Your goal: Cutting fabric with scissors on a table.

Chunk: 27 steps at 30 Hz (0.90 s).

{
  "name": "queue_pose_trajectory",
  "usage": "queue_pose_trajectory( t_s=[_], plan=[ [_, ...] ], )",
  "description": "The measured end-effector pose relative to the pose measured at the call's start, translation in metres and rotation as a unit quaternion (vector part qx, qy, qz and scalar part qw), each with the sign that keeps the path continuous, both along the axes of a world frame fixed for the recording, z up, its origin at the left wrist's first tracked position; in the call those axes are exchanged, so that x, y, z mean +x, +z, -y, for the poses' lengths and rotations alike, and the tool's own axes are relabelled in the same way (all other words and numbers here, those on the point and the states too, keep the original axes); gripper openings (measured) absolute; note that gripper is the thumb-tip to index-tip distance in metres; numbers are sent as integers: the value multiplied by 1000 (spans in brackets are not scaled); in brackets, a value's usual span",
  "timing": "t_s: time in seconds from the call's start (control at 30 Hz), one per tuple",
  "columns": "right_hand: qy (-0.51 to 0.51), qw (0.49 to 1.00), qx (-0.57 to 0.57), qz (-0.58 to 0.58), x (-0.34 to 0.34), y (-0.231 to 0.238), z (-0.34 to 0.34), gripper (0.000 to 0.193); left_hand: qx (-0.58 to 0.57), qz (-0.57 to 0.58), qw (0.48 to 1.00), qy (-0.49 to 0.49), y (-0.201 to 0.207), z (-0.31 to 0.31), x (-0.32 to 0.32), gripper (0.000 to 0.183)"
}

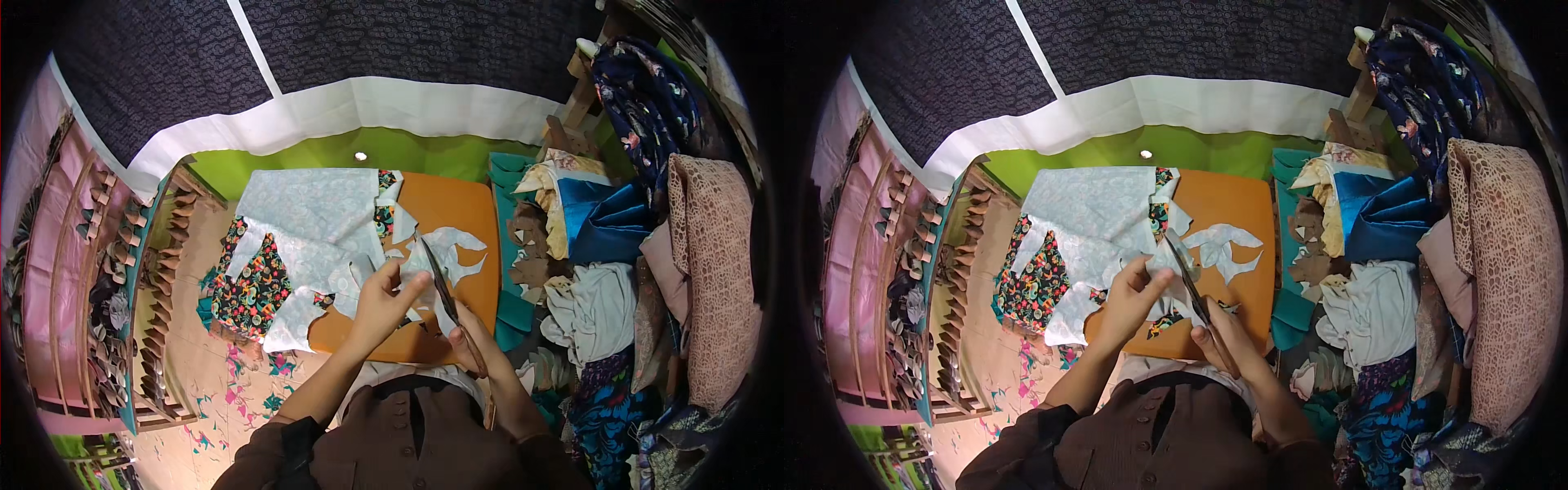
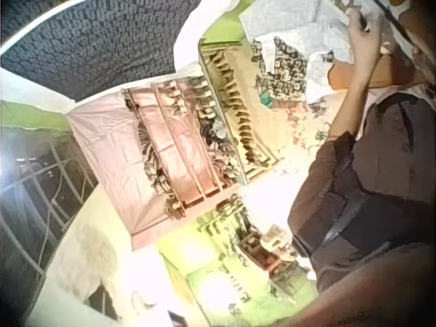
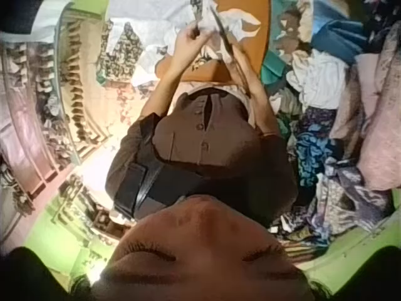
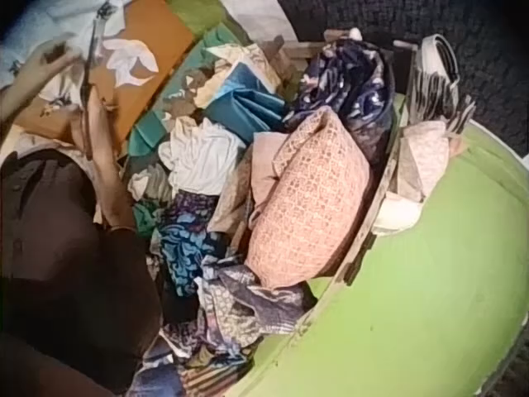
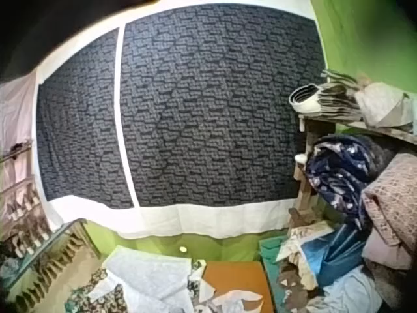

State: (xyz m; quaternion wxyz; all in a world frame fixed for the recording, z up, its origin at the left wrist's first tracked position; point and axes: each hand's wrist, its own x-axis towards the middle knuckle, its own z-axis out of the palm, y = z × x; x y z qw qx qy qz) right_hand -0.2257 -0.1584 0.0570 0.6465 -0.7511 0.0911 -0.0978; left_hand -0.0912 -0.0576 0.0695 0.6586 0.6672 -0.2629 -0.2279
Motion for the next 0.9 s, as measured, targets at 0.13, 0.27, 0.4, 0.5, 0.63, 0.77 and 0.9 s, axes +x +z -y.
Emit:
queue_pose_trajectory(
  t_s=[0.13, 0.27, 0.4, 0.5, 0.63, 0.77, 0.9],
  plan=[
    [26, 999, -27, -39, -2, -5, 4, 61, 31, -22, 999, 3, 11, -3, 4, 20],
    [11, 989, 144, -27, -4, -4, -3, 60, -36, -72, 996, 26, 10, 2, -10, 16],
    [24, 994, 110, 1, -2, -8, -5, 57, -61, -57, 996, 37, 4, -1, -12, 16],
    [28, 994, 108, -3, -4, -5, -6, 54, -11, -54, 998, 31, 3, -2, -8, 17],
    [37, 998, 55, -10, -4, -7, -5, 53, 3, -58, 998, 39, 4, -2, -10, 19],
    [23, 993, 117, -19, -5, -14, -8, 56, 20, -21, 998, 59, 3, -2, -12, 20],
    [9, 980, 195, -44, -4, -10, -15, 70, 5, -26, 997, 74, 5, 1, -15, 20]
  ],
)
